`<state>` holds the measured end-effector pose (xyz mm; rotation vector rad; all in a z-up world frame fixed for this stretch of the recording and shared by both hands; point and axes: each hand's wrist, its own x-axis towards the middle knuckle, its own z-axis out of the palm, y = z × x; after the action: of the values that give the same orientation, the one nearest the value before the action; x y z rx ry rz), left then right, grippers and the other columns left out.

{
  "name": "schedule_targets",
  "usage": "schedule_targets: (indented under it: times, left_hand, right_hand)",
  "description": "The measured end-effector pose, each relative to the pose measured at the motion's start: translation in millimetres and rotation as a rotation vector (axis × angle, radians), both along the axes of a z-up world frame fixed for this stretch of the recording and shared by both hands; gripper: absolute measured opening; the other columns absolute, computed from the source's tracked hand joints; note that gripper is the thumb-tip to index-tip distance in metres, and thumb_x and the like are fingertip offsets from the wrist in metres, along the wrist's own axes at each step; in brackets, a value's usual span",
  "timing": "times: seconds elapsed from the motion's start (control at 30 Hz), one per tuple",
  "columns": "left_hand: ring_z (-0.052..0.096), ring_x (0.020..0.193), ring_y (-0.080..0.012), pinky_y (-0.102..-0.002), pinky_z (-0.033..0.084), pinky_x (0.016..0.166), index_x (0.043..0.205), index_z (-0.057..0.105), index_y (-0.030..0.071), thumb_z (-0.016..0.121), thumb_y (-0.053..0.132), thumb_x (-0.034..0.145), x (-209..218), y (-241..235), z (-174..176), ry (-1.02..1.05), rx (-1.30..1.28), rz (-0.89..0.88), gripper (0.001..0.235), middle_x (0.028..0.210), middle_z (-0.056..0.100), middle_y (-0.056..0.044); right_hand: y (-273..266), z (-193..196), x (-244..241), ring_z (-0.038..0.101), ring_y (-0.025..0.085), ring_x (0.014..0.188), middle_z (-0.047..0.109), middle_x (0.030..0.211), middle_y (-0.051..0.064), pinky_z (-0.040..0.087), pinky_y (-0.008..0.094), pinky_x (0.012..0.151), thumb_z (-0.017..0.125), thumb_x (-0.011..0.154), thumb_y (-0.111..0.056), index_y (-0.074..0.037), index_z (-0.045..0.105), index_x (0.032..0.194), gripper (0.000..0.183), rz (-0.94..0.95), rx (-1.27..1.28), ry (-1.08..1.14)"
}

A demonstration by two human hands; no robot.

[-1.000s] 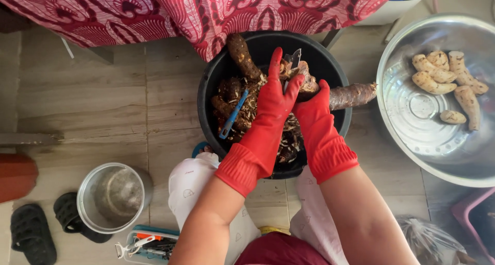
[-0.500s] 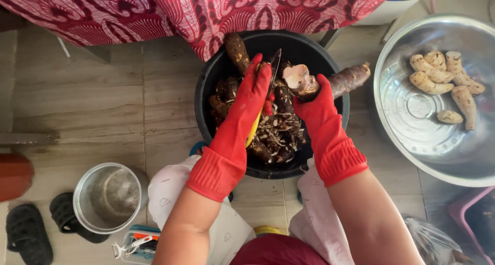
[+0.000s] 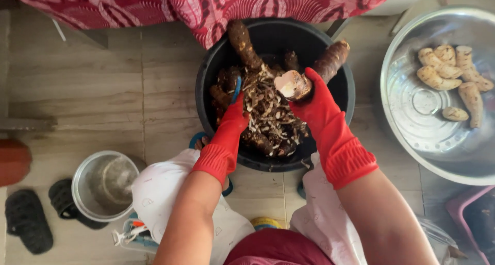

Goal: The person sits on the floor and peels cassava roots using a peeler. They hold the cassava in one hand and scrape off the skin with the other, placing the peeled pieces into a metal bowl.

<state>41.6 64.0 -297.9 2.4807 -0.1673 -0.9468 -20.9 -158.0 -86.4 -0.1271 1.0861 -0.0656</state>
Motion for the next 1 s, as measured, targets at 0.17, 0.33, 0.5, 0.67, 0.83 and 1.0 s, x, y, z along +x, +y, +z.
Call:
schedule_targets:
  times: [0.17,0.33,0.5,0.67,0.83,1.0]
  left_hand:
    - [0.059,0.127,-0.031,-0.056,0.051,0.102,0.154,0.03,0.041,0.058,0.043,0.095,-21,15,38,-0.309,0.117,-0.023,0.065,0.139,0.057,-0.003]
    - [0.059,0.121,-0.0301,-0.051,0.054,0.099,0.15,0.046,0.023,0.067,0.043,0.092,-22,31,60,-0.591,0.215,0.111,0.065,0.126,0.059,-0.006]
    - [0.065,0.121,-0.0284,-0.048,0.037,0.113,0.157,0.033,0.018,0.059,0.052,0.097,-18,36,25,-0.458,0.339,0.083,0.074,0.119,0.07,-0.009]
    - [0.068,0.121,-0.0272,-0.045,0.037,0.114,0.159,0.018,0.019,0.057,0.05,0.098,-16,31,67,-0.322,0.372,0.093,0.079,0.121,0.074,-0.008]
    - [0.071,0.117,-0.032,-0.046,0.046,0.108,0.159,0.004,0.023,0.063,0.036,0.095,-6,30,63,-0.284,0.245,0.242,0.089,0.117,0.076,-0.012]
    - [0.063,0.123,-0.0399,-0.044,0.055,0.109,0.163,0.007,0.045,0.057,0.021,0.098,-6,14,50,-0.397,-0.205,0.292,0.086,0.129,0.057,-0.017]
  right_hand:
    - [14,4,-11,0.077,0.025,0.079,0.076,0.09,0.01,0.065,0.038,0.075,0.085,0.077,-0.027,-0.004,0.071,0.101,0.036,0.274,-0.151,0.012]
    - [29,-43,-36,0.077,0.028,0.079,0.075,0.091,0.011,0.065,0.042,0.073,0.089,0.073,-0.024,-0.006,0.071,0.106,0.042,0.394,-0.267,0.037]
    - [58,-81,-78,0.075,0.038,0.085,0.071,0.099,0.019,0.063,0.054,0.073,0.1,0.062,-0.021,-0.007,0.059,0.128,0.078,0.557,-0.514,0.171]
    - [74,-123,-98,0.071,0.042,0.102,0.068,0.116,0.021,0.06,0.057,0.085,0.098,0.067,-0.018,-0.011,0.057,0.135,0.079,0.494,-0.482,0.17]
    - [80,-85,-100,0.057,0.042,0.131,0.052,0.147,0.017,0.048,0.06,0.106,0.098,0.067,-0.017,-0.016,0.034,0.154,0.108,0.364,-0.348,0.165]
    - [63,-138,-129,0.075,0.038,0.08,0.073,0.092,0.019,0.064,0.054,0.074,0.09,0.072,-0.014,-0.009,0.069,0.115,0.048,0.31,-0.264,0.07]
